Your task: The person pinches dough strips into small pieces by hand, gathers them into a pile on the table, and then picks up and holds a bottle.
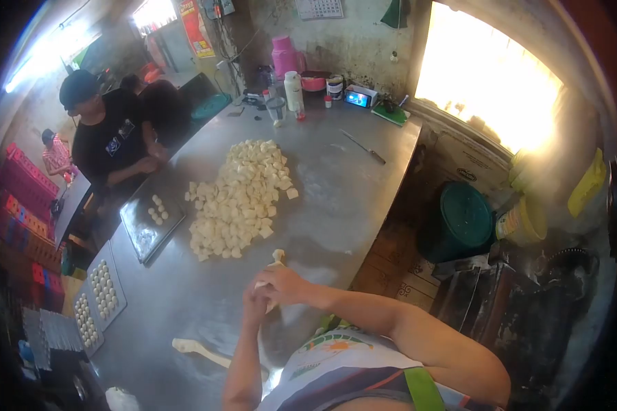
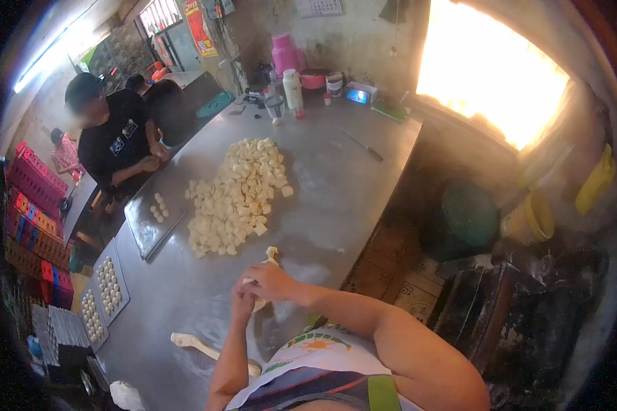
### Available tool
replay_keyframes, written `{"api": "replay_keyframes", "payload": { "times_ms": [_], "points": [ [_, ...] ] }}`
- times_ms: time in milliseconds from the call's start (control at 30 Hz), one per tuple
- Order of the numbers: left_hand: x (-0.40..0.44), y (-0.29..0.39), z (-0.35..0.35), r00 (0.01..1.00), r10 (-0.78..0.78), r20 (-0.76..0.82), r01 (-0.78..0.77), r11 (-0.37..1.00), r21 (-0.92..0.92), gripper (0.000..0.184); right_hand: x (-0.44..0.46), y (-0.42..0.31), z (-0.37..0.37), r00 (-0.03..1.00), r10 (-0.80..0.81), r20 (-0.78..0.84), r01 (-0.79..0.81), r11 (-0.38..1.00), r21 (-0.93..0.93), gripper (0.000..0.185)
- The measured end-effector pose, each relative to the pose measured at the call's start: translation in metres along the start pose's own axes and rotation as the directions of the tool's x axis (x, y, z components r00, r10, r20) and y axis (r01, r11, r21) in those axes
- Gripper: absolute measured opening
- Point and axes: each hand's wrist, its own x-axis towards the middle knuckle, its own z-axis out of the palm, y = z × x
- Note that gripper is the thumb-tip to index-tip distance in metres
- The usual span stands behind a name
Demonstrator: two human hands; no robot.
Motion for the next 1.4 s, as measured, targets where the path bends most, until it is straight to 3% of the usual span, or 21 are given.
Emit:
{"api": "replay_keyframes", "payload": {
  "times_ms": [67, 133, 233, 333, 367, 433, 533, 567, 633, 667, 733, 833, 967, 1033, 1067, 1100, 1133, 1167, 1233, 1367, 1400],
  "points": [
    [0.004, 0.003, 0.004, 0.996, -0.075, 0.051, 0.072, 0.995, 0.068, 0.040, -0.003, 0.010, 0.001, 0.983, 0.182, 0.001, -0.179, 0.971, -0.160, 0.030],
    [-0.007, -0.002, 0.009, 0.874, -0.449, 0.187, 0.317, 0.817, 0.482, 0.029, -0.009, 0.036, 0.004, 0.933, 0.359, -0.019, -0.347, 0.888, -0.301, 0.030],
    [-0.026, 0.015, 0.003, 0.941, -0.132, 0.312, 0.068, 0.976, 0.209, 0.037, -0.024, 0.072, -0.011, 0.897, 0.440, 0.038, -0.381, 0.814, -0.439, 0.038],
    [-0.018, 0.020, -0.002, 0.965, -0.205, 0.166, 0.180, 0.972, 0.153, 0.051, -0.032, 0.058, -0.014, 0.921, 0.386, -0.050, -0.339, 0.733, -0.590, 0.032],
    [-0.022, 0.018, 0.001, 0.964, -0.211, 0.163, 0.187, 0.970, 0.153, 0.051, -0.031, 0.041, -0.012, 0.938, 0.335, 0.091, -0.263, 0.857, -0.442, 0.035],
    [-0.008, 0.018, 0.010, 0.923, 0.379, 0.056, -0.360, 0.806, 0.470, 0.059, -0.017, 0.030, -0.012, 0.947, 0.246, 0.207, -0.183, 0.942, -0.281, 0.038],
    [-0.008, 0.032, 0.009, 0.968, 0.243, -0.070, -0.234, 0.965, 0.118, 0.049, -0.020, 0.021, 0.011, 0.916, 0.206, 0.344, -0.188, 0.979, -0.086, 0.037],
    [-0.007, 0.028, 0.005, 0.967, 0.244, -0.075, -0.234, 0.964, 0.122, 0.049, -0.013, 0.022, 0.013, 0.969, 0.147, 0.200, -0.147, 0.989, -0.013, 0.037],
    [-0.006, 0.017, -0.002, 0.956, -0.251, 0.150, 0.271, 0.953, -0.133, 0.037, -0.012, 0.017, 0.010, 0.994, 0.098, 0.038, -0.100, 0.994, 0.051, 0.036],
    [-0.006, 0.013, 0.003, 0.957, -0.245, 0.153, 0.266, 0.955, -0.133, 0.037, -0.013, 0.014, 0.006, 0.977, 0.212, 0.038, -0.207, 0.974, -0.095, 0.036],
    [-0.015, 0.012, 0.012, 0.934, -0.321, 0.154, 0.260, 0.910, 0.322, 0.029, -0.016, 0.022, 0.004, 0.945, 0.325, 0.026, -0.311, 0.922, -0.229, 0.035],
    [-0.027, 0.027, 0.006, 0.954, -0.020, 0.301, -0.068, 0.958, 0.279, 0.032, -0.019, 0.058, -0.008, 0.878, 0.470, 0.091, -0.409, 0.836, -0.366, 0.041],
    [-0.022, 0.040, -0.003, 0.975, -0.166, 0.149, 0.131, 0.967, 0.219, 0.037, -0.025, 0.042, -0.007, 0.913, 0.398, 0.091, -0.323, 0.841, -0.434, 0.041],
    [-0.017, 0.014, 0.005, 0.977, 0.202, -0.065, -0.147, 0.866, 0.479, 0.040, -0.017, 0.027, -0.001, 0.943, 0.300, 0.144, -0.240, 0.913, -0.330, 0.039],
    [-0.012, 0.010, 0.010, 0.976, 0.207, -0.064, -0.153, 0.866, 0.476, 0.040, -0.015, 0.022, 0.002, 0.929, 0.269, 0.253, -0.209, 0.948, -0.240, 0.036],
    [-0.010, 0.018, 0.016, 0.972, 0.163, -0.168, -0.134, 0.976, 0.174, 0.040, -0.018, 0.019, 0.009, 0.903, 0.231, 0.362, -0.194, 0.972, -0.135, 0.033],
    [-0.016, 0.022, 0.018, 0.964, 0.079, -0.255, -0.118, 0.983, -0.143, 0.041, -0.021, 0.017, 0.017, 0.899, 0.238, 0.368, -0.206, 0.971, -0.123, 0.033],
    [-0.020, 0.005, 0.007, 0.963, 0.073, -0.258, -0.111, 0.984, -0.139, 0.041, -0.017, 0.018, 0.020, 0.957, 0.164, 0.239, -0.163, 0.986, -0.026, 0.030],
    [-0.017, -0.043, -0.018, 0.959, -0.216, 0.182, 0.210, 0.976, 0.051, 0.036, -0.012, 0.015, 0.019, 0.991, 0.090, 0.095, -0.096, 0.994, 0.053, 0.028],
    [-0.031, -0.020, 0.002, 0.958, -0.270, 0.101, 0.231, 0.929, 0.291, 0.030, -0.005, 0.014, 0.005, 0.905, 0.413, 0.101, -0.369, 0.881, -0.298, 0.032],
    [-0.034, 0.002, -0.002, 0.974, -0.084, 0.212, -0.006, 0.920, 0.393, 0.030, -0.003, 0.022, 0.001, 0.819, 0.557, 0.141, -0.467, 0.788, -0.401, 0.037]
  ]
}}
